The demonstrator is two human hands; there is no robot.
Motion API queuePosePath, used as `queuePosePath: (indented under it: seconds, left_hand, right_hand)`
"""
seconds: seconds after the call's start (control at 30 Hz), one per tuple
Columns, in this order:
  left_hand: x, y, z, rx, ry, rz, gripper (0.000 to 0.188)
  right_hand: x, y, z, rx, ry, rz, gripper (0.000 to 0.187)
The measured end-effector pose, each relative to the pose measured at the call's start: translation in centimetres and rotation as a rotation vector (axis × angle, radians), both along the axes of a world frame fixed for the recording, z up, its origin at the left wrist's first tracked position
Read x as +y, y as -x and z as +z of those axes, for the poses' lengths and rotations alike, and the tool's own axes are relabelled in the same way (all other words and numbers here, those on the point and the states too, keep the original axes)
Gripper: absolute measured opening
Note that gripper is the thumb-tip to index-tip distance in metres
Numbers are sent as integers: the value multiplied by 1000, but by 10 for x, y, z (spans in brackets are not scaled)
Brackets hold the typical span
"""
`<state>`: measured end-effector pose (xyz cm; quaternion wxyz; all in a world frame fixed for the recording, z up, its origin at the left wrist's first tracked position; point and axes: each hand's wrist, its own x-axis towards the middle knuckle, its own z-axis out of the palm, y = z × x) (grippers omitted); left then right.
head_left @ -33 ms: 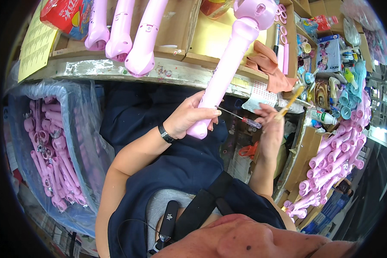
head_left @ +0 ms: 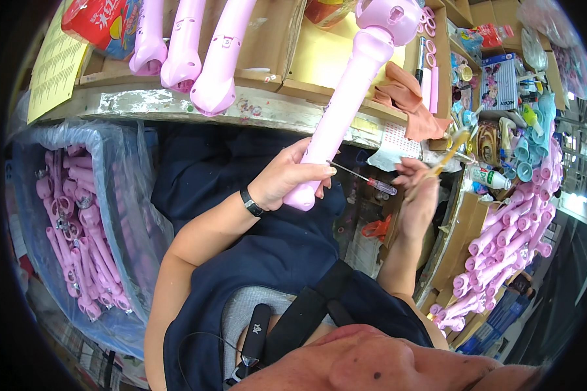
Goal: The person picks pink light sticks from a bin, wipes them with a cloth, and uses a small tool to adjust or clean the head and body. They repeatedly test the light function and place finished sticks on the workbench.
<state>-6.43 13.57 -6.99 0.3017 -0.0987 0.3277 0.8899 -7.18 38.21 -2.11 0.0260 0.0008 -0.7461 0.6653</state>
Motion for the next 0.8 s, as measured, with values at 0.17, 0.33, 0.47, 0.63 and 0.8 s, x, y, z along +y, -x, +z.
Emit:
queuePosePath:
  seconds: [0.17, 0.33, 0.47, 0.63, 0.8]
  left_hand:
    - [-1, -1, 1, -11, -39, -16, 50]
    - [6, 3, 4, -18, -71, 19, 45]
    - [12, 9, 7, -56, -117, 34, 38]
    - [14, 12, 9, -50, -133, 35, 34]
    - [13, 13, 10, -53, -123, 20, 34]
  right_hand:
    - [12, 32, 30, -30, -240, 255, 25]
    - [-10, 63, 77, -21, -538, 539, 20]
    - [-29, 96, 99, -191, -761, 824, 18]
    - [-38, 115, 89, -83, -747, 977, 15]
    - [-37, 115, 88, -209, -678, 773, 16]
